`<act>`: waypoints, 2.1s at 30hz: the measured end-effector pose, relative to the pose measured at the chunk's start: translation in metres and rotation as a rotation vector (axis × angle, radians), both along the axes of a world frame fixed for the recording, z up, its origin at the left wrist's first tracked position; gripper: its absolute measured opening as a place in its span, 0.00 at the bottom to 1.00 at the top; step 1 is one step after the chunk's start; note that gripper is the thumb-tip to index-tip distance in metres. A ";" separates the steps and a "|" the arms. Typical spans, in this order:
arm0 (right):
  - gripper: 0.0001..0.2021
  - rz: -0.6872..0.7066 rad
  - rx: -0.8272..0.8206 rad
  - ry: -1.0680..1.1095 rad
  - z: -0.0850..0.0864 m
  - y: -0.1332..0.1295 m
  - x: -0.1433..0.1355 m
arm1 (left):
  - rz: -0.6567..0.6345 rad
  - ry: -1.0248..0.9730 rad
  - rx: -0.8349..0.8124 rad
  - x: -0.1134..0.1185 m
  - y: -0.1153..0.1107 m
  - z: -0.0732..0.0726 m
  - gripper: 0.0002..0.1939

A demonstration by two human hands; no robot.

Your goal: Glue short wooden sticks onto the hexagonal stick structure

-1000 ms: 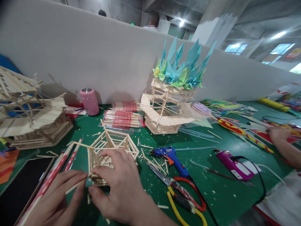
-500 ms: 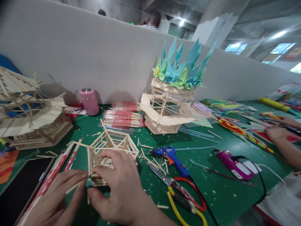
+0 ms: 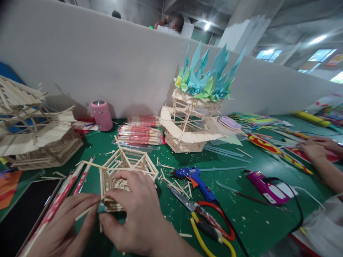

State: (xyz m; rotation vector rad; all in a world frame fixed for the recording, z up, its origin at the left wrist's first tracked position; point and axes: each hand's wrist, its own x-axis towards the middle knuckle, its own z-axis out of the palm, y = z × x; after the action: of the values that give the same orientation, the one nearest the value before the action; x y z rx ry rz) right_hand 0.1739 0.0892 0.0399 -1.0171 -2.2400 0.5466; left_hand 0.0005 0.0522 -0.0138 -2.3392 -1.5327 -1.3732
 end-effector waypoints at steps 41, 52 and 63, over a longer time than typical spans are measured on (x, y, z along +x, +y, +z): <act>0.12 -0.016 0.038 -0.015 0.000 0.002 -0.003 | 0.034 -0.170 0.044 0.008 0.002 0.006 0.07; 0.11 -0.015 0.033 -0.014 0.001 0.001 -0.002 | 0.003 -0.143 0.055 0.007 0.002 0.008 0.08; 0.11 -0.017 0.025 -0.006 0.001 0.001 -0.003 | -0.017 -0.140 0.055 0.007 0.003 0.006 0.08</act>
State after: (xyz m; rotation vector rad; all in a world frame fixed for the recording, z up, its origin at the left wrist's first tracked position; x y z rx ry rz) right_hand 0.1713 0.0901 0.0407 -1.0249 -2.2364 0.5072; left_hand 0.0078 0.0552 -0.0082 -2.2734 -1.4903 -1.5934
